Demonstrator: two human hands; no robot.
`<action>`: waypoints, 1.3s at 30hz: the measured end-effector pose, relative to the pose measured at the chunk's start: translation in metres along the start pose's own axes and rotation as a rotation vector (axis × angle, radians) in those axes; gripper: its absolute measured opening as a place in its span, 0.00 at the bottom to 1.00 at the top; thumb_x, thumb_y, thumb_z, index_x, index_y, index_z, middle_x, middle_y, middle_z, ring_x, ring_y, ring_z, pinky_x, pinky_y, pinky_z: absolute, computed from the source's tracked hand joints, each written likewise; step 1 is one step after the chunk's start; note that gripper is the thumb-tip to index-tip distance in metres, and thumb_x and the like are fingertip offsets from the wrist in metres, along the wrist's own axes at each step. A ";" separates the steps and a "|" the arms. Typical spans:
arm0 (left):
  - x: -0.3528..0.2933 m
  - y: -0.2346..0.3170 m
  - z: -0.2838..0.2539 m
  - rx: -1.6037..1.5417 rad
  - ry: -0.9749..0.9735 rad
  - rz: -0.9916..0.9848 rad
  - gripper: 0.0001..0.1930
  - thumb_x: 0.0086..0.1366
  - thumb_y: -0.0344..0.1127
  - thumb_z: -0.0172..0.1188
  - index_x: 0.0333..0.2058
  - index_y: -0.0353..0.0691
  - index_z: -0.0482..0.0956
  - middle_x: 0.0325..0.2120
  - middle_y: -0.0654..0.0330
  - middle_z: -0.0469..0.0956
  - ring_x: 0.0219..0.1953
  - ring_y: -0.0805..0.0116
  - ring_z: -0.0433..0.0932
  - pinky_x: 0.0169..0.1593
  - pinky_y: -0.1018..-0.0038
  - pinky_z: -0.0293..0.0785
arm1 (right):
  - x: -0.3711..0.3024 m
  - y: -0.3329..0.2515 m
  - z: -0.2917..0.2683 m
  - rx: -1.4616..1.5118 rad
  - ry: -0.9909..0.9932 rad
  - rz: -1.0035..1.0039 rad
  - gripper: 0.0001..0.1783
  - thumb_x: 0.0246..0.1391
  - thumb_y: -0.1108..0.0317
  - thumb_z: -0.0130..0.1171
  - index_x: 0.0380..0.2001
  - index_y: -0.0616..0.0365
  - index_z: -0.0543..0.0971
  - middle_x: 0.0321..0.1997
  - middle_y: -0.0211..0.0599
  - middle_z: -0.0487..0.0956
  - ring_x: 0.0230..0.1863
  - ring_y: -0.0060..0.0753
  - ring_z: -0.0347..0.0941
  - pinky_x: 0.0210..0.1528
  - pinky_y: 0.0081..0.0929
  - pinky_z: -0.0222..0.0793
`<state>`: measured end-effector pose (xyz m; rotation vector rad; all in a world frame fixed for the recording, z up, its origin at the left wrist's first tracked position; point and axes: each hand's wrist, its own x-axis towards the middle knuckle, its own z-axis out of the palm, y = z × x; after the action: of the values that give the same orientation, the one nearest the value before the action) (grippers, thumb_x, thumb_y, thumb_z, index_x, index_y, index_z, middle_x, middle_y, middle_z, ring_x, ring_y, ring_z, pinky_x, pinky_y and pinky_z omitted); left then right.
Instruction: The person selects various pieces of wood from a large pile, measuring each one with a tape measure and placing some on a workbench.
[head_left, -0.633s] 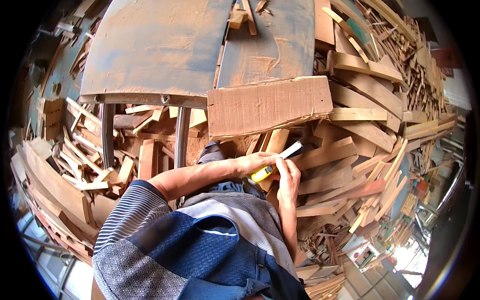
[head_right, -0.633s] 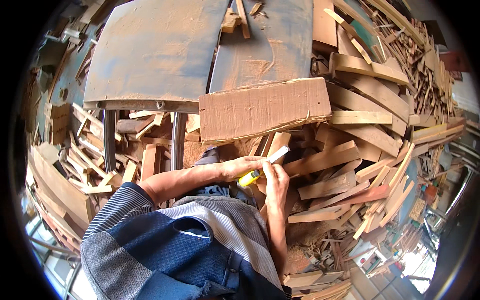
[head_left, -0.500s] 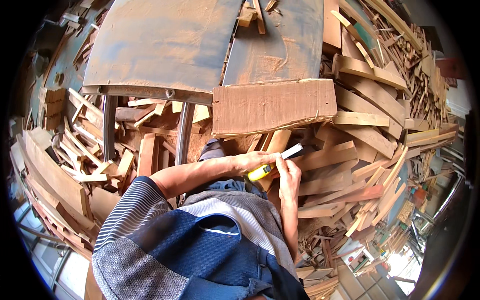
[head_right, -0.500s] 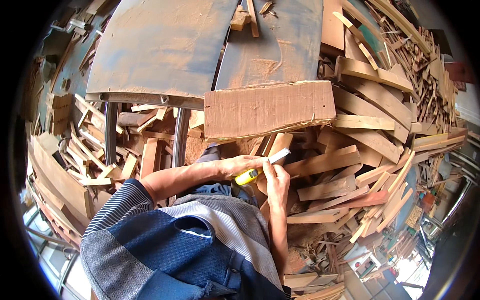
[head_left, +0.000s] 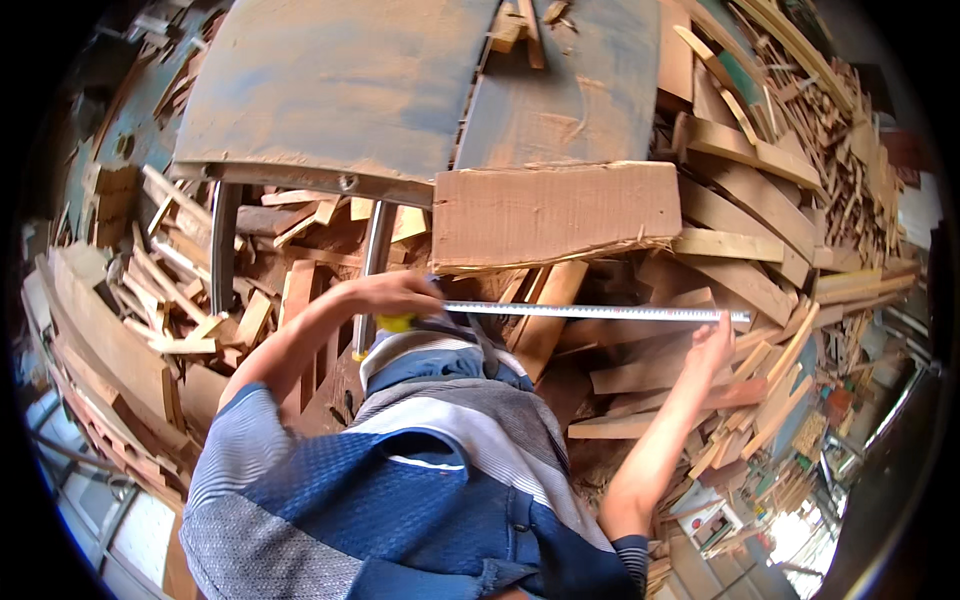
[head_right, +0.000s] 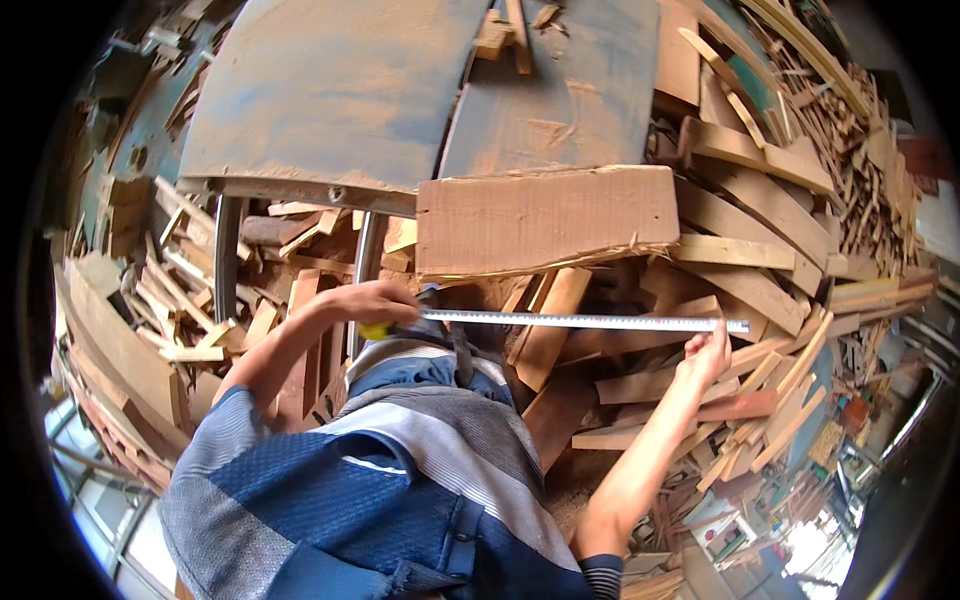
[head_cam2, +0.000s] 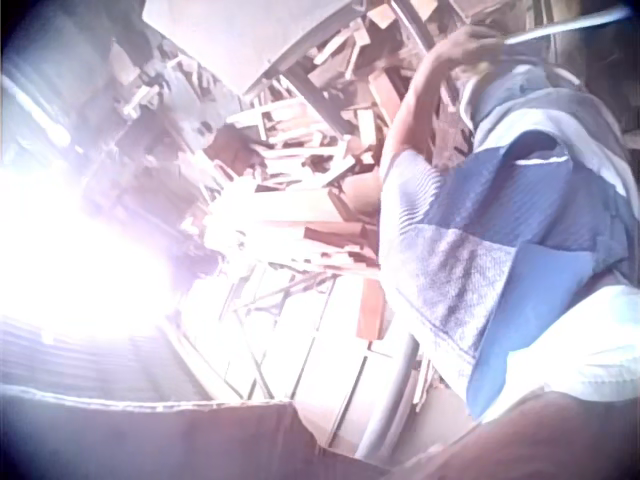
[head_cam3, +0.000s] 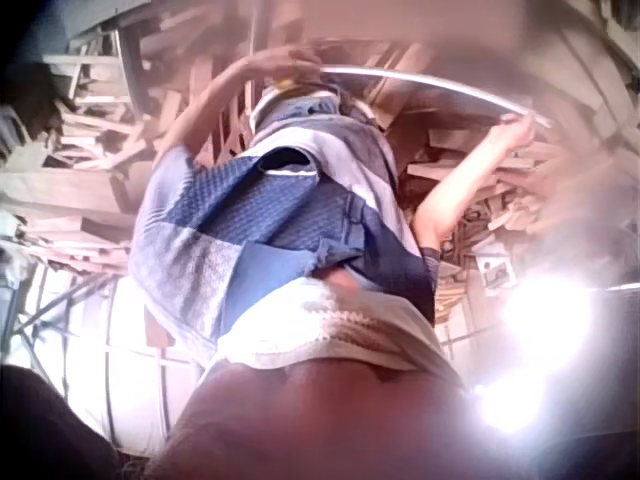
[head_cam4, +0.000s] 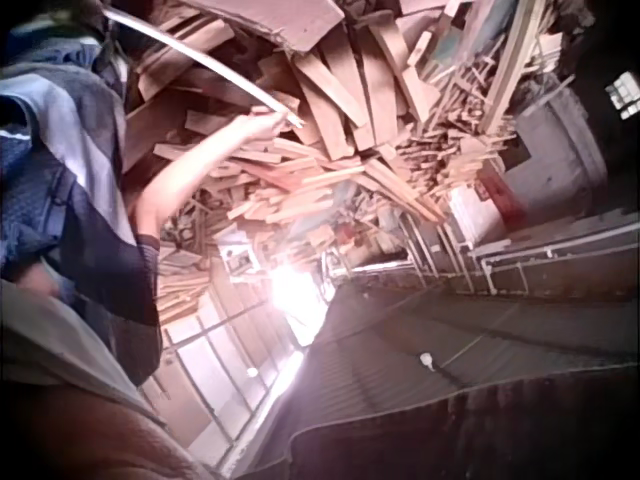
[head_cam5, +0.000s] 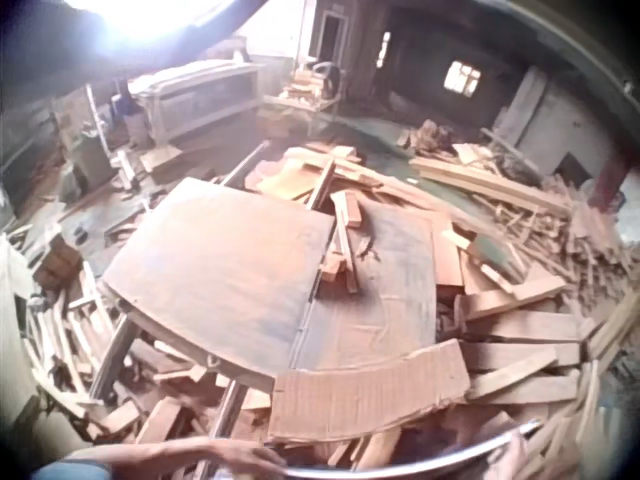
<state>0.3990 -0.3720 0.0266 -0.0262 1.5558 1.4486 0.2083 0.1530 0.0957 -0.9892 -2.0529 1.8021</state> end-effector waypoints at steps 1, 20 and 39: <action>-0.012 -0.011 -0.009 0.003 0.078 -0.018 0.21 0.71 0.49 0.59 0.47 0.36 0.84 0.36 0.60 0.84 0.40 0.70 0.80 0.46 0.71 0.76 | 0.014 0.002 -0.004 -0.055 -0.066 0.016 0.12 0.65 0.58 0.62 0.38 0.56 0.79 0.23 0.27 0.74 0.16 0.18 0.66 0.15 0.18 0.60; 0.006 -0.031 -0.111 -0.040 0.572 -0.047 0.21 0.70 0.48 0.60 0.35 0.32 0.81 0.23 0.64 0.77 0.25 0.77 0.73 0.30 0.73 0.70 | -0.158 0.188 0.014 -0.494 -0.542 0.534 0.17 0.65 0.60 0.61 0.51 0.59 0.80 0.34 0.32 0.81 0.23 0.20 0.73 0.20 0.19 0.68; 0.011 -0.051 -0.122 0.147 0.645 -0.034 0.24 0.70 0.52 0.59 0.41 0.31 0.84 0.24 0.61 0.79 0.25 0.76 0.75 0.30 0.71 0.72 | -0.187 0.240 -0.037 -0.788 -0.618 0.474 0.16 0.62 0.63 0.58 0.46 0.63 0.82 0.31 0.35 0.82 0.25 0.25 0.74 0.24 0.25 0.69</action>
<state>0.3493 -0.4748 -0.0404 -0.4698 2.1618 1.3628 0.4482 0.0694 -0.0758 -1.2968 -3.2998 1.6261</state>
